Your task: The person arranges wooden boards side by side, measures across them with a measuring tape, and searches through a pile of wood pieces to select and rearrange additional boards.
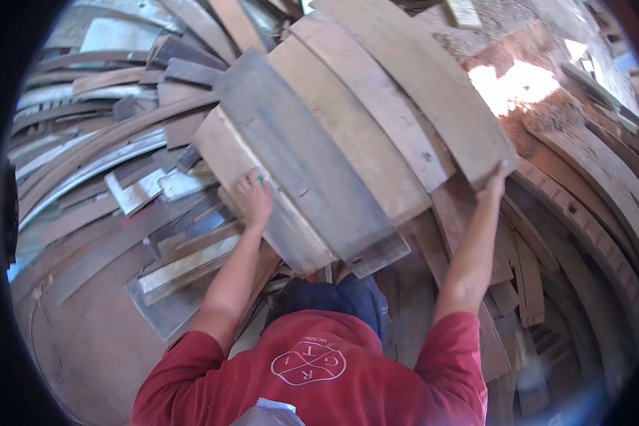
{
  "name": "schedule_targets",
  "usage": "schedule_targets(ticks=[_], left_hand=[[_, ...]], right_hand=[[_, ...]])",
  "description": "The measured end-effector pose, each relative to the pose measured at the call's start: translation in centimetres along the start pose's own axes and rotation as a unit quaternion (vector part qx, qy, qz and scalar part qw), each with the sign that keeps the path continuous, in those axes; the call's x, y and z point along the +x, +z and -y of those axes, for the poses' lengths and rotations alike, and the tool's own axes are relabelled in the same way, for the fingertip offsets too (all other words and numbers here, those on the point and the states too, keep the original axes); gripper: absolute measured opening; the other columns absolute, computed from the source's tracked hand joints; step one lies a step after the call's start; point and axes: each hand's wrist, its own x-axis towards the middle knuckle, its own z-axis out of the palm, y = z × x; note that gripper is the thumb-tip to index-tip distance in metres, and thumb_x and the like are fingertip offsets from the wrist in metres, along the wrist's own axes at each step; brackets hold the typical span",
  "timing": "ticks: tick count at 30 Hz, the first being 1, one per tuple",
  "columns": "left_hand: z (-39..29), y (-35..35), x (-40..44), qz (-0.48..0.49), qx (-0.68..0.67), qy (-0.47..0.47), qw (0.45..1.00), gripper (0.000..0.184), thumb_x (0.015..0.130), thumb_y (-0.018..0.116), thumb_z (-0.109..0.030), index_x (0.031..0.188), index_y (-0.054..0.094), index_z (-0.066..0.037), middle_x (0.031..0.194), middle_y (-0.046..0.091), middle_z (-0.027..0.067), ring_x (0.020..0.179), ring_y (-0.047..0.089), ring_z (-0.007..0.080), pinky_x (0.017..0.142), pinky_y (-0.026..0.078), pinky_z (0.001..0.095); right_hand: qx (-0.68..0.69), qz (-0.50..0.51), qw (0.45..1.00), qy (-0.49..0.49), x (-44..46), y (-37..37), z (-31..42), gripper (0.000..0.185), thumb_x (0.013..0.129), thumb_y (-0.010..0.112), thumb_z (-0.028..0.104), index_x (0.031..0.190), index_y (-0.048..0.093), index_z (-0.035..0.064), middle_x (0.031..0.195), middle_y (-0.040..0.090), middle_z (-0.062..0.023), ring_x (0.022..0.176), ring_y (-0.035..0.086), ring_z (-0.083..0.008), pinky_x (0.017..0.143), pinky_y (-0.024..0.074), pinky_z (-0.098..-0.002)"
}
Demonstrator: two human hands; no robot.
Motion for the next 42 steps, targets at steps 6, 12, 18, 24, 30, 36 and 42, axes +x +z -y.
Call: schedule_targets(ticks=[6,12,18,24,30,36,42], left_hand=[[-1.7,0.1,-1.5,-0.063,-0.038,0.026,0.997,0.044,0.097,0.057,-0.032,0.133,0.051,-0.009,0.131,0.046,0.0181,0.122,0.045,0.0362,0.098,0.038,0.0529],[-12.3,-1.6,-2.6,0.073,-0.484,0.122,0.863,0.045,0.101,0.057,-0.033,0.135,0.051,-0.005,0.12,0.056,0.0187,0.104,0.058,0.0308,0.096,0.046,0.0442],[-26.3,1.6,-1.1,0.499,-0.764,-0.183,0.365,0.076,0.102,0.045,-0.058,0.157,0.019,-0.013,0.12,0.058,0.0139,0.106,0.061,0.0225,0.087,0.053,0.0388],[-28.7,-2.4,-4.1,0.561,-0.781,-0.126,0.243,0.079,0.102,0.052,-0.045,0.16,0.007,-0.016,0.128,0.054,0.0129,0.108,0.056,0.0228,0.09,0.051,0.0432],[-19.0,-5.5,-9.3,0.448,-0.745,-0.055,0.491,0.084,0.1,0.055,-0.024,0.161,-0.003,-0.015,0.156,0.032,0.0146,0.127,0.049,0.0275,0.096,0.047,0.0485],[-8.2,-5.1,-8.4,0.427,-0.684,-0.181,0.563,0.082,0.096,0.054,-0.012,0.159,0.002,-0.015,0.166,0.014,0.0133,0.15,0.022,0.0335,0.114,0.026,0.0642],[-3.8,-2.3,-7.0,0.406,-0.676,-0.172,0.59,0.089,0.094,0.057,-0.014,0.16,-0.004,-0.013,0.164,0.017,0.0168,0.147,0.028,0.034,0.113,0.029,0.0634]], right_hand=[[-0.003,-0.103,0.99,-0.095,-7.0,0.3,4.0,0.086,0.095,0.058,0.06,0.139,0.047,-0.0135,0.14,0.055,-0.0206,0.124,0.055,-0.0329,0.107,0.0421,-0.0431],[0.12,-0.098,0.953,-0.259,-19.8,1.8,6.0,0.067,0.104,0.052,0.045,0.131,0.053,-0.0166,0.13,0.061,-0.0219,0.109,0.064,-0.0302,0.093,0.0522,-0.0392],[0.169,-0.085,0.935,-0.3,-29.7,-3.2,4.1,0.07,0.102,0.054,0.048,0.138,0.05,-0.0117,0.139,0.056,-0.0213,0.123,0.057,-0.0336,0.106,0.0443,-0.0448],[0.223,-0.068,0.946,-0.225,-36.0,-10.0,0.3,0.076,0.102,0.044,0.057,0.15,0.039,-0.0013,0.153,0.043,-0.017,0.137,0.045,-0.0347,0.114,0.0367,-0.047],[0.153,-0.076,0.976,-0.136,-36.9,-14.0,-9.1,0.081,0.101,0.041,0.062,0.154,0.033,0.0022,0.157,0.037,-0.0147,0.14,0.041,-0.0326,0.116,0.0334,-0.0452],[0.142,-0.019,0.989,-0.028,-37.3,-10.7,-17.5,0.079,0.1,0.047,0.061,0.149,0.041,-0.0002,0.151,0.047,-0.0125,0.136,0.047,-0.0303,0.114,0.0353,-0.0419],[0.055,-0.035,0.997,0.028,-35.9,-8.8,-22.8,0.079,0.1,0.046,0.063,0.144,0.046,-0.0022,0.145,0.052,-0.0152,0.13,0.051,-0.0288,0.11,0.0377,-0.0408]])
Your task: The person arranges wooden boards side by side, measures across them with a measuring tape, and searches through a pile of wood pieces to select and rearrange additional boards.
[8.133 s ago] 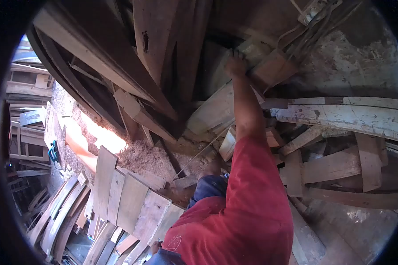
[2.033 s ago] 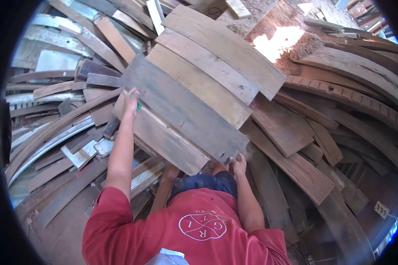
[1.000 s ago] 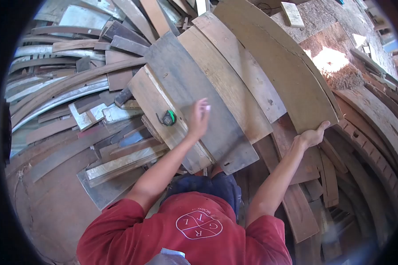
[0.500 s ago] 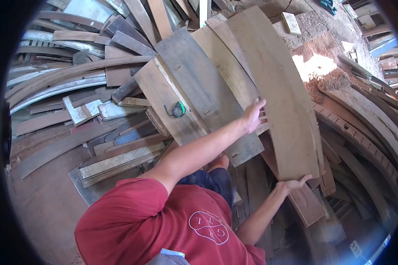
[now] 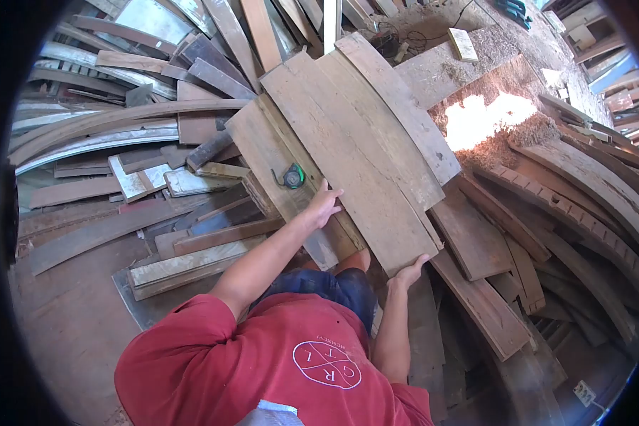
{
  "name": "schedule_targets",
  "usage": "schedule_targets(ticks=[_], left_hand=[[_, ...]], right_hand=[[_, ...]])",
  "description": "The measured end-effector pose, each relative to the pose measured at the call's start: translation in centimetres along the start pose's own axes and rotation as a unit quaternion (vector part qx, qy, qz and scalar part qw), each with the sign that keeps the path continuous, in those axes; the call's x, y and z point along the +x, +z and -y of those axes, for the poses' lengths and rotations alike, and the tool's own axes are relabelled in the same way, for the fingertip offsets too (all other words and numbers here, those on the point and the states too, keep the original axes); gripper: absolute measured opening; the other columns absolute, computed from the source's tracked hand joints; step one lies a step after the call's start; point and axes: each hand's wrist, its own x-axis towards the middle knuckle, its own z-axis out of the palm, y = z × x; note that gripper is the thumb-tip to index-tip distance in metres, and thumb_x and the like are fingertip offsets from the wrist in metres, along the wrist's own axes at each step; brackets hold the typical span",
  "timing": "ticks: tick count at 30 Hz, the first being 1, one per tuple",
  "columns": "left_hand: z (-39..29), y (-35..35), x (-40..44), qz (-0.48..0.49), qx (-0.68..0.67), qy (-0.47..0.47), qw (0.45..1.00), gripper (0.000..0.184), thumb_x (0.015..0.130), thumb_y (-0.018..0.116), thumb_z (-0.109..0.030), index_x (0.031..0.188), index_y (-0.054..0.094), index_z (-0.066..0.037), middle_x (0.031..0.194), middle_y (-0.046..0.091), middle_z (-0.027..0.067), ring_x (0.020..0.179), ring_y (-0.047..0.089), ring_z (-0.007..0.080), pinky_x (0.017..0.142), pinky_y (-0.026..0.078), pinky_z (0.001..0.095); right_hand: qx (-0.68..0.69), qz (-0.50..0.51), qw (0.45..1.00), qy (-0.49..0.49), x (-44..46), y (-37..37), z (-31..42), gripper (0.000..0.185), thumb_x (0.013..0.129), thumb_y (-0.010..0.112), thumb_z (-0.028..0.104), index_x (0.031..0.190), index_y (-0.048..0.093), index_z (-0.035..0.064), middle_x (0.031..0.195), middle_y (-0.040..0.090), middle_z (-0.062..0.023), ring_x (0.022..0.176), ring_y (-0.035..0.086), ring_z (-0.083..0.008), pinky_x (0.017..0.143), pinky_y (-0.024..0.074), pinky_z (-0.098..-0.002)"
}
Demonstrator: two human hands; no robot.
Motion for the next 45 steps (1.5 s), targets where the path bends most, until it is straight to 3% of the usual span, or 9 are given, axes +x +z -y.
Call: schedule_targets(ticks=[3,5,8,14,16,28,35,43,45], left_hand=[[0.2,-0.7,-0.2,-0.024,0.099,0.018,0.995,0.092,0.091,0.06,-0.019,0.16,0.0,-0.007,0.163,0.021,0.0211,0.147,0.03,0.0343,0.116,0.03,0.054],[0.0,-1.0,0.6,-0.058,0.186,0.036,0.98,0.092,0.09,0.061,-0.022,0.16,0.005,-0.004,0.162,0.023,0.0224,0.148,0.028,0.0335,0.118,0.029,0.0476],[0.4,-1.8,2.0,-0.146,0.189,0.017,0.971,0.09,0.089,0.062,-0.027,0.157,0.012,0.004,0.162,0.024,0.0247,0.151,0.024,0.0316,0.121,0.024,0.0374],[1.2,-3.9,7.0,-0.097,0.006,0.069,0.993,0.09,0.089,0.06,-0.026,0.157,0.011,0.007,0.164,0.02,0.024,0.153,0.019,0.0309,0.122,0.019,0.0384],[1.2,-3.8,7.8,-0.098,-0.013,0.032,0.995,0.083,0.09,0.06,-0.025,0.158,0.017,-0.004,0.166,0.018,0.0162,0.154,0.011,0.0287,0.122,0.006,0.0538],[0.4,-2.2,6.3,-0.16,-0.049,0.02,0.986,0.028,0.078,0.061,-0.016,0.102,0.057,-0.001,0.127,0.055,0.0203,0.126,0.043,0.0266,0.11,0.03,0.0451],[0.8,-3.2,6.6,-0.109,-0.032,0.028,0.993,0.079,0.082,0.064,-0.022,0.151,0.035,0.002,0.16,0.031,0.02,0.148,0.026,0.0294,0.12,0.017,0.046],[-1.1,-7.1,0.9,-0.003,-0.064,-0.053,0.997,0.068,0.102,0.055,-0.028,0.155,0.024,0.003,0.16,0.029,0.0227,0.145,0.035,0.0366,0.12,0.03,0.0447],[-0.1,-7.8,1.1,0.029,-0.029,-0.054,0.998,0.069,0.102,0.054,-0.032,0.155,0.025,0.002,0.158,0.032,0.0227,0.143,0.037,0.0365,0.12,0.031,0.0447]], right_hand=[[-0.195,-0.045,0.979,-0.026,-1.1,-0.3,1.3,0.079,0.097,0.054,0.06,0.144,0.046,-0.0033,0.141,0.053,-0.0209,0.13,0.051,-0.0338,0.108,0.0398,-0.0439],[-0.632,-0.179,0.727,-0.198,-3.6,1.2,3.7,0.077,0.092,0.068,0.046,0.147,0.042,-0.0006,0.135,0.054,-0.0231,0.128,0.05,-0.0374,0.105,0.0415,-0.0478],[-0.56,-0.089,0.681,-0.463,-1.1,3.2,6.0,0.073,0.086,0.073,0.041,0.143,0.048,0.0027,0.131,0.056,-0.0274,0.123,0.052,-0.042,0.1,0.0451,-0.051],[-0.532,0.232,0.648,-0.494,3.9,21.1,7.5,0.068,0.085,0.074,0.042,0.135,0.057,0.0013,0.13,0.057,-0.0268,0.121,0.056,-0.0415,0.102,0.0461,-0.0458],[-0.531,0.267,0.667,-0.448,5.4,24.8,6.2,0.069,0.082,0.076,0.041,0.134,0.057,0.0004,0.128,0.058,-0.0261,0.119,0.057,-0.0411,0.101,0.0469,-0.0453],[-0.54,0.314,0.663,-0.413,5.8,25.7,6.3,0.067,0.074,0.084,0.033,0.128,0.062,0.0001,0.119,0.062,-0.0221,0.11,0.062,-0.0395,0.095,0.0506,-0.0441],[-0.612,0.287,0.638,-0.368,3.5,25.3,8.1,0.072,0.079,0.081,0.037,0.137,0.055,0.0036,0.129,0.058,-0.0199,0.121,0.056,-0.0382,0.103,0.044,-0.0493],[-0.543,-0.174,0.753,-0.327,3.6,4.5,4.8,0.086,0.078,0.082,0.041,0.141,0.045,-0.0051,0.133,0.055,-0.0278,0.124,0.053,-0.0376,0.104,0.0429,-0.048],[-0.334,-0.088,0.936,-0.066,5.0,0.1,3.4,0.078,0.08,0.081,0.036,0.137,0.049,-0.0068,0.126,0.062,-0.0214,0.111,0.061,-0.0307,0.095,0.0482,-0.0415]])
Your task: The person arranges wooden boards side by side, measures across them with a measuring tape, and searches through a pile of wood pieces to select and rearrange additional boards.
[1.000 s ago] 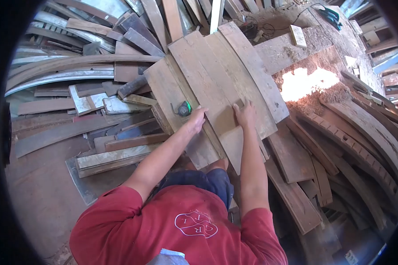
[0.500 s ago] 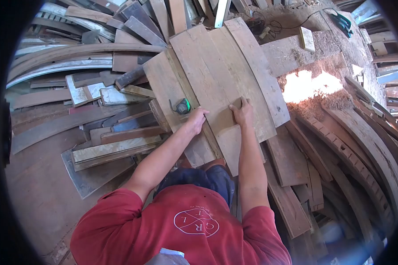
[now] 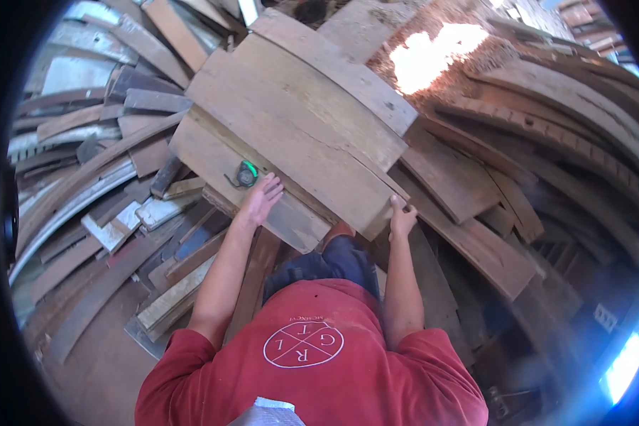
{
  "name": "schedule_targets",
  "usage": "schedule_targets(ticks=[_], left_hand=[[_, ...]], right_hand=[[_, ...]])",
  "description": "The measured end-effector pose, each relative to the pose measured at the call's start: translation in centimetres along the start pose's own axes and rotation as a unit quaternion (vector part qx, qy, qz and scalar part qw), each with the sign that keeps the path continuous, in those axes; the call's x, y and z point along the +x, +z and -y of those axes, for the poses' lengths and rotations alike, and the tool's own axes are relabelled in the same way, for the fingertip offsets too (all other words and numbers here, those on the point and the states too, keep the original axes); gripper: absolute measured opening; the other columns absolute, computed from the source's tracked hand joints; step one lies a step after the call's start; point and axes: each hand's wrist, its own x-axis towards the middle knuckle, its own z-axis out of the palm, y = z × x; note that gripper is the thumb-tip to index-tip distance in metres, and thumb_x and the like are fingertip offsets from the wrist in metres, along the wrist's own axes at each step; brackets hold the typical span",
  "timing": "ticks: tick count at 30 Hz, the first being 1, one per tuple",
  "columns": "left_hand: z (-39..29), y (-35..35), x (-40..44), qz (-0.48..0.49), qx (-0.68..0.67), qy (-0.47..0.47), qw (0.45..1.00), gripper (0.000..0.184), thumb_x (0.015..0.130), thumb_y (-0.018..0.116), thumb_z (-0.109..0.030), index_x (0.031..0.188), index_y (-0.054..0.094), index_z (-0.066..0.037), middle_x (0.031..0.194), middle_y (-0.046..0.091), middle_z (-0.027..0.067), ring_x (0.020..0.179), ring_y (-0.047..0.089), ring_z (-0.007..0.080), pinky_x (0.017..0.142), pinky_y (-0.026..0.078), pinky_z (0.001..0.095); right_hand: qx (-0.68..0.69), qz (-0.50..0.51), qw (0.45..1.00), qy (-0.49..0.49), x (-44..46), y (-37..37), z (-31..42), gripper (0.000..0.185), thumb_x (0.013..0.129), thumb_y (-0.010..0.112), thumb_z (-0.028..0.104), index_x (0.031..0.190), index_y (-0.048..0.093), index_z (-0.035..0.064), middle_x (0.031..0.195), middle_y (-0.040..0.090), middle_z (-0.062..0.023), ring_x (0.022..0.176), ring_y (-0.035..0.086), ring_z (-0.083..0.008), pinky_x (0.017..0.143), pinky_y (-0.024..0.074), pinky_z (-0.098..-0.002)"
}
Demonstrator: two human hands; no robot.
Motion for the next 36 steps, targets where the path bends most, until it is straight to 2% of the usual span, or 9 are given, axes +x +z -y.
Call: schedule_targets(ticks=[3,9,14,22,24,27,28,30,36], left_hand=[[1.0,-0.1,0.1,-0.003,0.033,-0.028,0.999,0.07,0.101,0.056,-0.034,0.155,0.026,-0.002,0.158,0.031,0.0239,0.14,0.042,0.0383,0.117,0.034,0.0472],[-0.5,3.4,-1.3,-0.053,0.005,-0.009,0.999,0.066,0.101,0.054,-0.039,0.151,0.031,-0.002,0.155,0.035,0.021,0.136,0.043,0.0358,0.115,0.035,0.0472],[-2.4,4.6,0.4,0.065,-0.113,0.033,0.991,0.057,0.103,0.048,-0.039,0.146,0.04,-0.002,0.149,0.046,0.0132,0.137,0.043,0.0304,0.117,0.031,0.0461],[3.2,9.9,-9.6,0.158,0.01,-0.118,0.98,0.041,0.099,0.057,-0.022,0.136,0.053,-0.003,0.14,0.056,0.0146,0.133,0.048,0.0307,0.117,0.033,0.0482],[5.2,11.8,-13.4,0.256,0.05,-0.174,0.95,0.027,0.095,0.063,-0.021,0.118,0.063,-0.007,0.128,0.064,0.0113,0.125,0.054,0.0274,0.116,0.035,0.0487],[8.0,13.7,-17.0,0.382,0.125,-0.355,0.844,0.036,0.091,0.066,-0.021,0.124,0.061,-0.006,0.134,0.061,0.0122,0.133,0.048,0.0317,0.117,0.032,0.0526],[9.5,14.5,-17.6,0.407,0.125,-0.405,0.809,0.039,0.091,0.066,-0.02,0.126,0.06,-0.005,0.137,0.059,0.0126,0.137,0.045,0.0327,0.117,0.031,0.0535],[12.4,16.2,-18.3,0.514,0.169,-0.45,0.71,0.052,0.09,0.066,-0.019,0.138,0.053,-0.004,0.149,0.048,0.0144,0.145,0.035,0.0338,0.12,0.024,0.0549],[21.5,22.2,-20.8,0.639,0.183,-0.556,0.499,0.076,0.095,0.062,-0.017,0.159,0.021,-0.009,0.167,0.017,0.0104,0.152,0.019,0.0287,0.124,0.016,0.0482]], right_hand=[[0.156,0.154,0.975,-0.04,0.7,-1.1,-2.4,0.068,0.082,0.081,0.031,0.131,0.054,-0.0074,0.116,0.066,-0.0158,0.1,0.063,-0.0241,0.088,0.05,-0.0369],[0.254,0.031,0.967,-0.008,-3.0,-1.0,-1.5,0.054,0.083,0.081,0.033,0.114,0.058,-0.0056,0.107,0.065,-0.0146,0.096,0.061,-0.0227,0.088,0.0487,-0.0367],[0.236,-0.092,0.966,-0.05,-7.7,-3.0,-0.6,0.054,0.083,0.08,0.043,0.106,0.059,-0.0021,0.103,0.064,-0.0159,0.097,0.061,-0.0253,0.088,0.0489,-0.0392],[0.196,-0.206,0.955,-0.082,-12.6,-17.4,-9.1,0.066,0.082,0.076,0.056,0.109,0.059,-0.0019,0.106,0.065,-0.018,0.101,0.061,-0.0275,0.089,0.0484,-0.0398],[0.214,-0.252,0.942,-0.063,-15.8,-22.9,-12.6,0.071,0.082,0.074,0.059,0.115,0.057,-0.0022,0.108,0.064,-0.0183,0.102,0.061,-0.0286,0.092,0.0473,-0.0409],[0.206,-0.405,0.89,-0.028,-22.2,-30.5,-17.7,0.062,0.086,0.073,0.051,0.118,0.06,0.0004,0.117,0.062,-0.015,0.113,0.056,-0.0263,0.1,0.0433,-0.0403],[0.243,-0.363,0.897,-0.061,-25.4,-34.0,-18.5,0.062,0.086,0.076,0.048,0.123,0.059,0.0009,0.121,0.06,-0.0146,0.117,0.054,-0.0262,0.1,0.0429,-0.0401],[0.237,-0.486,0.84,-0.053,-30.8,-38.2,-20.0,0.06,0.086,0.077,0.044,0.126,0.059,0.0028,0.118,0.059,-0.0101,0.114,0.052,-0.0235,0.101,0.0402,-0.0366],[0.206,-0.547,0.773,-0.246,-43.5,-49.4,-17.5,0.053,0.085,0.079,0.03,0.124,0.058,-0.0002,0.115,0.06,-0.0071,0.107,0.057,-0.0188,0.097,0.0422,-0.031]])
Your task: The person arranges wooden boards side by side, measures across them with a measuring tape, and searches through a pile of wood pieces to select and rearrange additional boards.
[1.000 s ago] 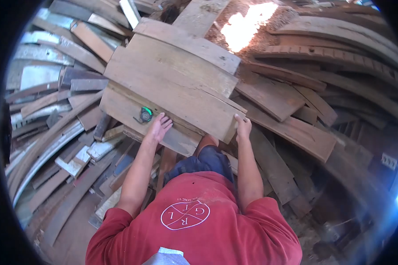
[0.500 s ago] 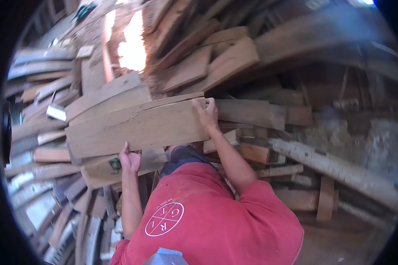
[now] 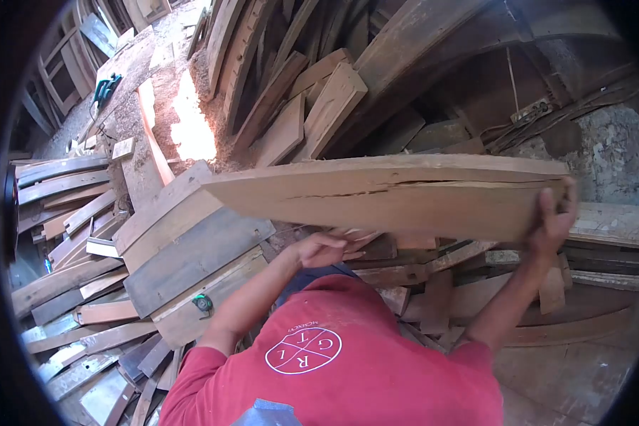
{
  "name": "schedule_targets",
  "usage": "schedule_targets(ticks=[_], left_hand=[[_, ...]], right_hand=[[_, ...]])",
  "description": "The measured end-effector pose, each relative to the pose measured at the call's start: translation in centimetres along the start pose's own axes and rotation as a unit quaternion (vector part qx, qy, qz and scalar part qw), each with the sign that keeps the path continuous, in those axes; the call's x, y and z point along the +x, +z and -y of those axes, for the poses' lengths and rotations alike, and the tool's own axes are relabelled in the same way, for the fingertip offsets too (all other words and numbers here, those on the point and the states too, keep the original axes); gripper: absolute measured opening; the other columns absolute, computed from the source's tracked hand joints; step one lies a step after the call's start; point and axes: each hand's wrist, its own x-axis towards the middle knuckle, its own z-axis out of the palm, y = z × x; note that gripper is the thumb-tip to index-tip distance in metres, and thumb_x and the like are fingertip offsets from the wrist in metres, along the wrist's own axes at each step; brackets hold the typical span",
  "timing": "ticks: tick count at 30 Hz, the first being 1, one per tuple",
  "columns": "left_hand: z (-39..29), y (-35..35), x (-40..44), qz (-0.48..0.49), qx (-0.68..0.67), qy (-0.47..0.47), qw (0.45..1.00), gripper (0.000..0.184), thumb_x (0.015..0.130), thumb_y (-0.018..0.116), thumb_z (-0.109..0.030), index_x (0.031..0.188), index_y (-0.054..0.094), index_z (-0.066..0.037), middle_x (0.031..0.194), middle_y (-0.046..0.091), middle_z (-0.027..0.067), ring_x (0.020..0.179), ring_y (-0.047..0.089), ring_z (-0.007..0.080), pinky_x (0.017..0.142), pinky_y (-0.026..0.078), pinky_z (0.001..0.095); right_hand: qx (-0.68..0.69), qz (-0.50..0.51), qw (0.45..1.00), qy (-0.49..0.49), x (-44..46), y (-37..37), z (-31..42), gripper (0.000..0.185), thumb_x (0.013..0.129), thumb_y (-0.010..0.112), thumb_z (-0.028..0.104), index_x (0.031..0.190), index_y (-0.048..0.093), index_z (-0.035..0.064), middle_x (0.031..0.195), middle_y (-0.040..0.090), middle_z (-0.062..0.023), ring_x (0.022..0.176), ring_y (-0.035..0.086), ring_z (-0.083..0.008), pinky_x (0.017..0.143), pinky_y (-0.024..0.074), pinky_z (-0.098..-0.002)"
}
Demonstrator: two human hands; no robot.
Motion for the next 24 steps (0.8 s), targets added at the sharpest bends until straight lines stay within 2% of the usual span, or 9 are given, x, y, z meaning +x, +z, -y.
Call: schedule_targets(ticks=[2,3,6,9,10,13,15,21,24], left_hand=[[-1.1,0.9,1.7,-0.046,0.189,-0.116,0.974,0.082,0.096,0.063,-0.021,0.161,0.015,-0.011,0.168,0.015,0.0098,0.152,0.018,0.026,0.123,0.015,0.0406],[-1.6,1.9,1.7,-0.071,0.317,-0.131,0.937,0.083,0.096,0.064,-0.025,0.162,0.014,-0.011,0.165,0.024,0.013,0.147,0.03,0.0236,0.12,0.022,0.0362],[-3.3,0.8,-0.8,-0.209,0.376,-0.288,0.856,0.078,0.095,0.065,-0.029,0.161,0.025,-0.018,0.158,0.037,0.0147,0.145,0.036,0.0261,0.117,0.03,0.0392],[-1.8,-5.8,-7.2,-0.329,0.351,-0.225,0.847,0.074,0.094,0.066,-0.033,0.158,0.032,-0.019,0.156,0.04,0.0143,0.14,0.042,0.0292,0.113,0.036,0.043],[-0.1,-10.1,-10.9,-0.282,0.39,-0.185,0.857,0.071,0.095,0.065,-0.036,0.157,0.035,-0.019,0.157,0.04,0.0131,0.141,0.041,0.0304,0.113,0.035,0.0449],[0.9,-6.0,-19.8,-0.486,0.366,-0.199,0.768,0.07,0.094,0.06,-0.049,0.154,0.041,-0.019,0.157,0.042,0.0103,0.143,0.039,0.0286,0.116,0.033,0.0446],[4.2,-9.4,-25.5,-0.518,0.271,-0.173,0.793,0.065,0.093,0.059,-0.054,0.151,0.047,-0.027,0.16,0.037,0.009,0.146,0.033,0.0298,0.117,0.028,0.0488],[6.5,0.1,-29.0,-0.677,0.213,-0.155,0.688,0.062,0.094,0.06,-0.049,0.146,0.052,-0.018,0.145,0.053,0.0094,0.133,0.046,0.0231,0.106,0.037,0.039],[9.2,-0.8,-30.3,-0.702,0.204,-0.154,0.665,0.061,0.094,0.059,-0.048,0.147,0.052,-0.017,0.144,0.054,0.0095,0.133,0.046,0.0234,0.106,0.037,0.0394]], right_hand=[[-0.005,0.031,0.997,-0.074,2.8,-1.2,1.1,0.054,0.086,0.078,0.027,0.126,0.057,-0.0019,0.117,0.061,-0.0088,0.109,0.058,-0.0195,0.098,0.0432,-0.0317],[-0.013,0.063,0.987,-0.149,4.3,-1.2,2.0,0.055,0.087,0.077,0.025,0.129,0.056,-0.0035,0.12,0.061,-0.0106,0.111,0.058,-0.0203,0.099,0.0442,-0.0324],[-0.103,0.119,0.953,-0.259,7.2,2.9,4.9,0.049,0.085,0.078,0.02,0.123,0.058,-0.0032,0.117,0.062,-0.0094,0.11,0.058,-0.0203,0.098,0.0437,-0.0325],[-0.152,0.145,0.933,-0.293,8.9,6.9,5.2,0.048,0.078,0.083,0.018,0.116,0.061,-0.0013,0.109,0.064,-0.008,0.102,0.061,-0.0195,0.09,0.0472,-0.0301],[-0.175,0.167,0.919,-0.311,9.9,7.7,4.8,0.047,0.078,0.084,0.017,0.115,0.061,-0.0009,0.108,0.064,-0.0087,0.102,0.062,-0.0204,0.09,0.0483,-0.0307],[-0.151,0.235,0.914,-0.296,13.6,8.8,0.3,0.04,0.084,0.078,0.016,0.116,0.059,0.0,0.107,0.064,-0.0109,0.101,0.063,-0.0225,0.092,0.0488,-0.0341],[-0.178,0.213,0.918,-0.283,15.3,7.7,-3.0,0.037,0.088,0.073,0.016,0.117,0.057,-0.0007,0.106,0.063,-0.0106,0.102,0.061,-0.0233,0.095,0.0472,-0.0343],[-0.224,0.202,0.904,-0.303,19.1,8.8,-5.8,0.037,0.088,0.076,0.02,0.116,0.06,0.0004,0.106,0.066,-0.0107,0.101,0.062,-0.022,0.095,0.0479,-0.035],[-0.245,0.167,0.897,-0.328,19.7,9.6,-4.5,0.039,0.086,0.079,0.023,0.116,0.064,0.0038,0.11,0.069,-0.0137,0.103,0.066,-0.0251,0.091,0.0515,-0.0359]])
